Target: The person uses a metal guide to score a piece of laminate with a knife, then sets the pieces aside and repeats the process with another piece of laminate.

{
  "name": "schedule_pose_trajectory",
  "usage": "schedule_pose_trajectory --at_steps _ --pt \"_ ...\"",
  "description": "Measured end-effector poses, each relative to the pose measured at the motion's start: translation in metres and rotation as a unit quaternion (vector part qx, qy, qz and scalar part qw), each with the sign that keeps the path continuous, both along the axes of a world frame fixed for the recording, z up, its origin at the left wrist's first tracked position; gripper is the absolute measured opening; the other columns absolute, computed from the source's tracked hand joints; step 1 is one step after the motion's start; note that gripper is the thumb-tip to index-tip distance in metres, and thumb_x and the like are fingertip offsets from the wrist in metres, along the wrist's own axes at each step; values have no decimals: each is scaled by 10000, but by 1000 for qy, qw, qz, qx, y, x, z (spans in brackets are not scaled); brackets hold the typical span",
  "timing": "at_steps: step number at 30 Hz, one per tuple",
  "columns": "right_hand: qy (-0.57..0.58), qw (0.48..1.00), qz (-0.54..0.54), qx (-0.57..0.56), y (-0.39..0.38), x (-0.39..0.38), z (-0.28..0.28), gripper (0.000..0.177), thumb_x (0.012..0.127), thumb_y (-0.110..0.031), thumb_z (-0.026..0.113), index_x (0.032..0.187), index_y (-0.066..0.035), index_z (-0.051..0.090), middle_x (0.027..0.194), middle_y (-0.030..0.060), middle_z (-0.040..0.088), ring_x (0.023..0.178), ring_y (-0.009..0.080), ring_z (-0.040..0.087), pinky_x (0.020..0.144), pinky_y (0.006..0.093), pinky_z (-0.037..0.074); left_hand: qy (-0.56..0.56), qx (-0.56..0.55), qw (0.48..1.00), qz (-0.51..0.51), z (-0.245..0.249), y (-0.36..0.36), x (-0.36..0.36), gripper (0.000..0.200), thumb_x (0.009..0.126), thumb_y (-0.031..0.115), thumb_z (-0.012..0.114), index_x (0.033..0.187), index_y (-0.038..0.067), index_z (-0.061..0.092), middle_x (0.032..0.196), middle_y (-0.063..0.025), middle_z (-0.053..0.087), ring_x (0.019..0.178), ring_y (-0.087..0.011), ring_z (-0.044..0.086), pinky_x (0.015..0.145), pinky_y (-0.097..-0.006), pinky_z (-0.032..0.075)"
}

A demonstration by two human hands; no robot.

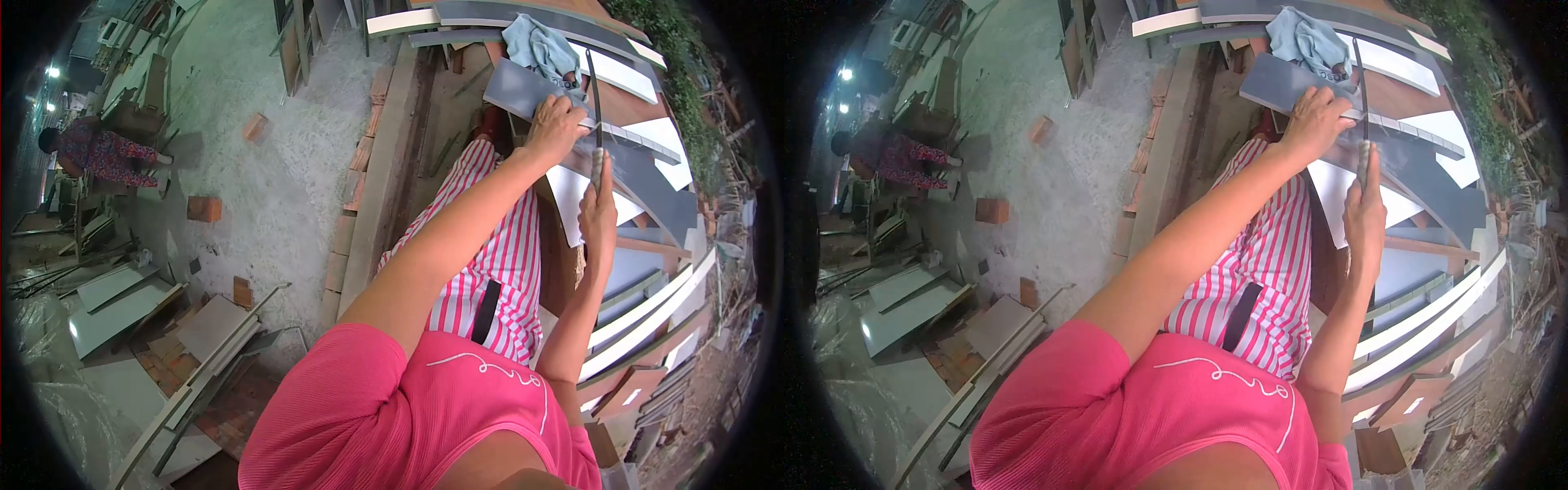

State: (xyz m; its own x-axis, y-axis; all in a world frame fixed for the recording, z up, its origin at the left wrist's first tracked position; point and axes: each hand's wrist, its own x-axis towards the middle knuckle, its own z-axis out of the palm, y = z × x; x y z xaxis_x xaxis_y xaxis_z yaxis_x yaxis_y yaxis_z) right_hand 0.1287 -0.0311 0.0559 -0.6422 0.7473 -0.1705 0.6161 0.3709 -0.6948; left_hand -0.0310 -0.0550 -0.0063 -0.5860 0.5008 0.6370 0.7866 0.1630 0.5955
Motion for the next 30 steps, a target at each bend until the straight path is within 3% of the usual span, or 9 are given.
schedule_pose_trajectory --at_steps 3,7,10,11,12,14,15,22,30 --pt "-15 1000 -16 4 5 1 -13 564 964 -124 402 1500 -239 267 1128 288 615 987 416 637 840 437 470 3 -7 1000 3 1 -2 0 257 739 201 748 951 100 644 911 -100 544 915 -331 508 819 -437 436" --pt "-14 999 6 28 -28 35 -4 597 951 -131 425 1505 -250 237 1188 298 573 1017 469 596 840 464 464 18 -4 1000 4 0 -1 0 261 737 209 750 944 93 641 899 -104 548 906 -330 513 811 -434 438" --pt "65 992 38 103 -32 71 -40 627 935 -109 434 1506 -265 225 1139 304 587 997 469 603 798 471 471 31 13 999 -4 -3 2 -2 251 737 218 749 923 91 639 875 -106 551 891 -328 518 788 -426 437" --pt "3 999 5 33 -36 73 -29 659 917 -89 441 1505 -288 218 1067 312 607 938 477 615 759 477 474 45 12 999 7 -4 3 -3 249 739 224 747 923 92 641 873 -106 554 882 -327 520 779 -424 437" --pt "8 997 19 76 -35 74 -29 674 909 -89 437 1504 -309 209 999 334 609 871 484 623 739 497 465 60 14 998 16 -6 5 -3 248 741 229 745 922 93 643 871 -107 557 872 -326 523 771 -422 437" --pt "-22 1000 -9 7 -32 62 -12 664 908 -96 429 1499 -312 216 983 355 600 871 483 622 727 514 452 57 -2 998 8 -6 5 -5 259 745 235 742 945 97 652 883 -109 565 861 -322 526 767 -422 440" --pt "-13 999 11 45 -25 57 -11 646 908 -103 421 1492 -305 231 955 356 605 898 478 619 725 525 438 55 7 998 -4 -6 5 -4 259 745 235 742 945 97 652 883 -109 565 861 -322 526 767 -422 440" --pt "-10 1000 15 -3 7 1 -3 629 915 -111 421 1497 -260 233 953 351 617 924 496 609 757 524 434 28 -41 999 -10 2 0 -3 304 764 213 740 1019 81 641 929 -102 565 868 -331 522 792 -433 442" --pt "-30 999 -19 -18 -40 61 -9 649 910 -84 434 1499 -267 230 904 348 623 887 474 636 712 510 449 28 -40 999 -16 2 -1 -5 303 763 194 746 1023 80 640 920 -117 567 858 -330 513 787 -425 436"
